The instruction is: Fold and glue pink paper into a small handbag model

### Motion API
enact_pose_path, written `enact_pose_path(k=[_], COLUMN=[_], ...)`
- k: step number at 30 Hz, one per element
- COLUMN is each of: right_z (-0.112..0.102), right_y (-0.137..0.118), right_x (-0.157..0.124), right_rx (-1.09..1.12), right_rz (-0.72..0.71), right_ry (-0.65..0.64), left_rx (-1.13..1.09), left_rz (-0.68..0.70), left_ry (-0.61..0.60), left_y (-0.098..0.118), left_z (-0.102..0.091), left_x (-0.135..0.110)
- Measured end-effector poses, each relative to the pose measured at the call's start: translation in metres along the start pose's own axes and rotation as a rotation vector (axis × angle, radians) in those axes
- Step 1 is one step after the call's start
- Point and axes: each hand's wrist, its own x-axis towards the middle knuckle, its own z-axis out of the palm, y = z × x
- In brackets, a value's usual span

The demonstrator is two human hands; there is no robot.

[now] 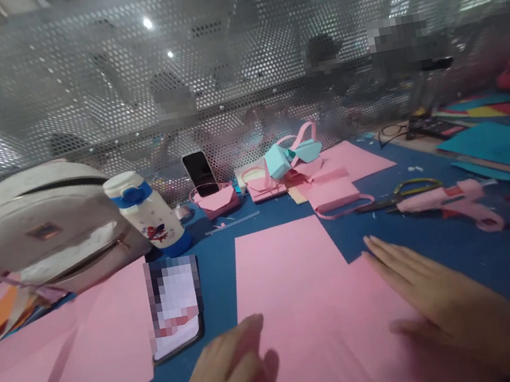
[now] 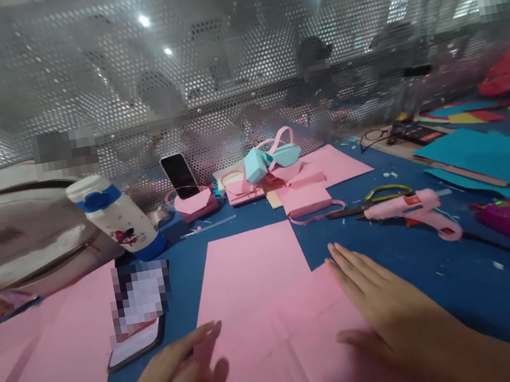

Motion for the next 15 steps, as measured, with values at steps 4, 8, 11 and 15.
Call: enact_pose_path(k=[4,8,11,15], right_z=[-0.025,-0.054,-0.066,-0.063], right_y=[-0.009,-0.023,-0.031,-0.035], right_x=[0.023,0.059,0.081,0.104], right_rx=[0.056,0.310,0.452,0.499], right_rz=[-0.067,-0.007,0.044,0.043], right_ry=[-0.117,-0.365,-0.424,-0.484], left_rx=[-0.157,-0.288,-0.329,-0.343], left_rz=[-0.123,-0.146,-0.145,-0.171], left_ry=[-0.191,-0.263,-0.294,-0.332], left_y=[0.014,0.023,0.023,0.015], left_z=[-0.005,0.002,0.006,0.005], left_x=[0.041,0.063,0.069,0.069])
